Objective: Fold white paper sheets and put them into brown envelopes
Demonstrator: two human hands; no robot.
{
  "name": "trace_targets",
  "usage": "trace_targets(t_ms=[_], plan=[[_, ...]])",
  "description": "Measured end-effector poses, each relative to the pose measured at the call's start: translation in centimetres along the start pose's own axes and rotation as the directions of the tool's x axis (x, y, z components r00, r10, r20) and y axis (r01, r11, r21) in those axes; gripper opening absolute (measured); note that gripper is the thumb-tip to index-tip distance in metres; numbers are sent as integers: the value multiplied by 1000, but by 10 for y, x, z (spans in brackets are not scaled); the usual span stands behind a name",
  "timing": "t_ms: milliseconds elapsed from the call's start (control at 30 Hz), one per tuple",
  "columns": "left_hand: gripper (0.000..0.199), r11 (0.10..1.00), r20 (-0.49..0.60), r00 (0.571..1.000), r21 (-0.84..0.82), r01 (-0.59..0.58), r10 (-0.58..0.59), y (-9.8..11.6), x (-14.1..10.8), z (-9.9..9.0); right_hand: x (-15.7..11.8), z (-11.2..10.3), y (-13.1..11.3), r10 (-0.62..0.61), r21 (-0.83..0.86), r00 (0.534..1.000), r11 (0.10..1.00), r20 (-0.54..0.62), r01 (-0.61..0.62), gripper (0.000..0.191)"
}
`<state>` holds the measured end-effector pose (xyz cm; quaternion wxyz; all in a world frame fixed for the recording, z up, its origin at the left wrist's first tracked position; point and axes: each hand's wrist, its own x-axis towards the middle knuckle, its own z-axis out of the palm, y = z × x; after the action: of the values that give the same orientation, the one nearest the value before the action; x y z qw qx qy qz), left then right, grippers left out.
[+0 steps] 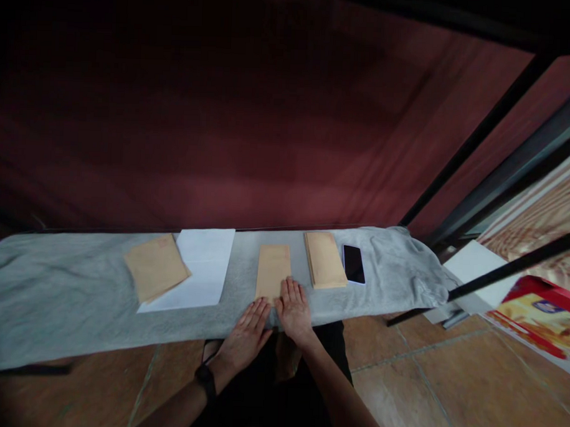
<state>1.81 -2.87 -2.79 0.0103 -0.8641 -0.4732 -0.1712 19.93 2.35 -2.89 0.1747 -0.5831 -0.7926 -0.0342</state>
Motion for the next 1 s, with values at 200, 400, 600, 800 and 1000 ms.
trace_targets(t_ms=[200,400,600,800,1000], plan=[[44,997,28,997,-27,67,-66,1,11,-5,-34,-14,0,-126,53,992,991,-6,126,53],[49,997,68,996,-50,66,-63,-1,35,-3,-47,-20,-3,-151,90,988,984,-17,151,49],[56,997,91,994,-53,61,-56,-8,72,17,-46,-19,-6,-121,123,993,985,-13,121,44],[59,986,122,980,-22,164,-160,-12,128,34,-44,-23,-9,-74,155,997,985,-15,76,42],[62,980,114,974,-6,198,-196,-23,164,41,-43,-27,-13,-66,124,997,990,-25,69,53]])
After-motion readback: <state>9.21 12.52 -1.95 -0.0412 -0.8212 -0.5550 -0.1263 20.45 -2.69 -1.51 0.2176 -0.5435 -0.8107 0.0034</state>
